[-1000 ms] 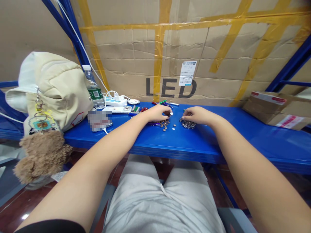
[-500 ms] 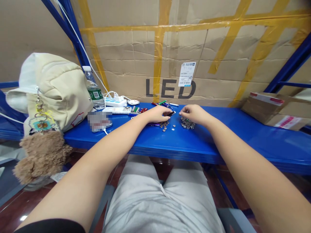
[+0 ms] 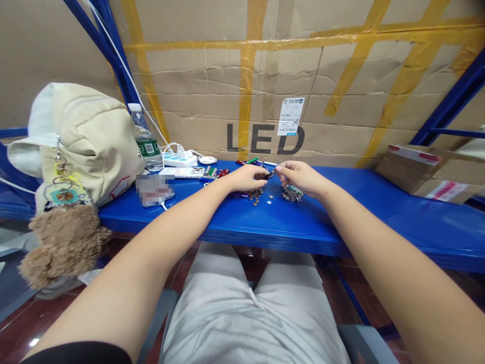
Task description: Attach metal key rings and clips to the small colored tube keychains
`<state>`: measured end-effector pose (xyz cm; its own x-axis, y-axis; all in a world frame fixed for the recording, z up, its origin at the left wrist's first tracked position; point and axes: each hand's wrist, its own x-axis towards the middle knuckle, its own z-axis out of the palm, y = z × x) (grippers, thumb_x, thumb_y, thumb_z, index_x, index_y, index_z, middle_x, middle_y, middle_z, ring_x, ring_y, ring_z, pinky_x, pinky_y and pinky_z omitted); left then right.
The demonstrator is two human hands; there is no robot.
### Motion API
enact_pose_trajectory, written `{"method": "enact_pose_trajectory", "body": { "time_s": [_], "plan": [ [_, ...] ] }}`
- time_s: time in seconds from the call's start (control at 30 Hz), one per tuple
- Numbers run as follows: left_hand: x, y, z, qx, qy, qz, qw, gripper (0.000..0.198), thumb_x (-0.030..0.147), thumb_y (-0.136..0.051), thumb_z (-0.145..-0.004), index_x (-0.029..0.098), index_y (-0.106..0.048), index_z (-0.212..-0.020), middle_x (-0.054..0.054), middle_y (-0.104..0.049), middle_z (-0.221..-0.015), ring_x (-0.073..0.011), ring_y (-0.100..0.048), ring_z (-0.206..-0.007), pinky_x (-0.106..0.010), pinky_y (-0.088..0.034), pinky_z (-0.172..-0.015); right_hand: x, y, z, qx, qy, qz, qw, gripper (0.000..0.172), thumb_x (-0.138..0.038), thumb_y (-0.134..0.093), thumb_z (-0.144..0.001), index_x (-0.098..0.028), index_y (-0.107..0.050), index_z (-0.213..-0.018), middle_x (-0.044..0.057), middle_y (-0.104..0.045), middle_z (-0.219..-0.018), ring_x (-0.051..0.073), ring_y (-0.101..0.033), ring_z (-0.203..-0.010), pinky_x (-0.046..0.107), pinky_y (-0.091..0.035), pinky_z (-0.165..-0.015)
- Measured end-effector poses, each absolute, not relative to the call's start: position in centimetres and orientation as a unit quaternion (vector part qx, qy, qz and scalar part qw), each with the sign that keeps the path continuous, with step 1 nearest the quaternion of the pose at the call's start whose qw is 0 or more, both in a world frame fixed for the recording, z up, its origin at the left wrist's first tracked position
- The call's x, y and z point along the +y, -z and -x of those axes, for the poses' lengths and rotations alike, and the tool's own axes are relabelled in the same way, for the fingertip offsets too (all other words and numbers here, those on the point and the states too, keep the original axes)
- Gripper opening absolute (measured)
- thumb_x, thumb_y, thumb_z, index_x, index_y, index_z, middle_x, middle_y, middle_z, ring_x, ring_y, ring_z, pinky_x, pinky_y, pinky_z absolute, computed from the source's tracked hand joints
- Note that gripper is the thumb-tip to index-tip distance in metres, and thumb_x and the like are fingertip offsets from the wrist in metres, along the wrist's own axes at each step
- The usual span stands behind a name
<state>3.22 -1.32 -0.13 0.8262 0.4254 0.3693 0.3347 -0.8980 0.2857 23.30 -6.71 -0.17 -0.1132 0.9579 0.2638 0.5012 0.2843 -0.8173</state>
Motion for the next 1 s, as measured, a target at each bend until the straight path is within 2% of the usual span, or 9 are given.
{"method": "enact_pose_trajectory", "body": {
  "time_s": [0.27,0.43,0.67,0.9,1.0],
  "plan": [
    [-1.43,0.08,-3.18,0.210,-0.241,-0.940,0.120,0.025,0.034,-0.052,-0.085,0.014,-0.066,-0.091,-0.004,-0.065,-0.085,-0.0156,-0.057,-0.076,-0.030,-0.044,-0.072,-7.09,-0.18,-23.14,-0.685,-0.280,0.530,0.415,0.028,-0.042,-0.055,-0.087,-0.018,-0.053,-0.073,0.001,-0.055,-0.065,0.011,-0.049,-0.059,0.024,-0.042,-0.061],
    [-1.17,0.33,-3.32,0.208,-0.253,-0.936,0.130,0.029,0.038,-0.051,-0.087,0.015,-0.067,-0.096,-0.005,-0.068,-0.090,-0.0165,-0.059,-0.081,-0.031,-0.046,-0.076,-6.90,-0.05,-23.06,-0.690,-0.193,0.568,0.405,0.025,-0.040,-0.054,-0.089,-0.019,-0.052,-0.075,-0.001,-0.055,-0.061,0.012,-0.050,-0.056,0.025,-0.041,-0.058],
    [-1.20,0.38,-3.49,0.235,-0.250,-0.930,0.133,0.030,0.037,-0.049,-0.089,0.016,-0.067,-0.099,-0.006,-0.068,-0.095,-0.0171,-0.060,-0.085,-0.032,-0.046,-0.079,-6.64,-0.03,-23.26,-0.717,-0.099,0.581,0.371,0.015,-0.031,-0.052,-0.089,-0.018,-0.055,-0.083,0.002,-0.061,-0.071,0.014,-0.053,-0.063,0.026,-0.039,-0.061],
    [-1.09,0.43,-3.48,0.239,-0.230,-0.934,0.132,0.037,0.042,-0.042,-0.093,0.015,-0.066,-0.101,-0.005,-0.067,-0.090,-0.0158,-0.060,-0.080,-0.029,-0.046,-0.074,-7.42,-0.44,-22.85,-0.762,-0.060,0.583,0.276,0.027,-0.028,-0.039,-0.093,-0.020,-0.045,-0.068,0.002,-0.057,-0.069,0.015,-0.049,-0.065,0.027,-0.034,-0.062],
    [-1.01,0.49,-3.60,0.226,-0.235,-0.940,0.103,0.035,0.040,-0.042,-0.094,0.016,-0.066,-0.104,-0.006,-0.068,-0.098,-0.0169,-0.061,-0.087,-0.030,-0.047,-0.080,-7.46,-0.48,-22.51,-0.773,-0.024,0.573,0.271,0.027,-0.026,-0.040,-0.091,-0.021,-0.041,-0.065,0.001,-0.054,-0.069,0.015,-0.047,-0.066,0.027,-0.032,-0.062]
  ]
}}
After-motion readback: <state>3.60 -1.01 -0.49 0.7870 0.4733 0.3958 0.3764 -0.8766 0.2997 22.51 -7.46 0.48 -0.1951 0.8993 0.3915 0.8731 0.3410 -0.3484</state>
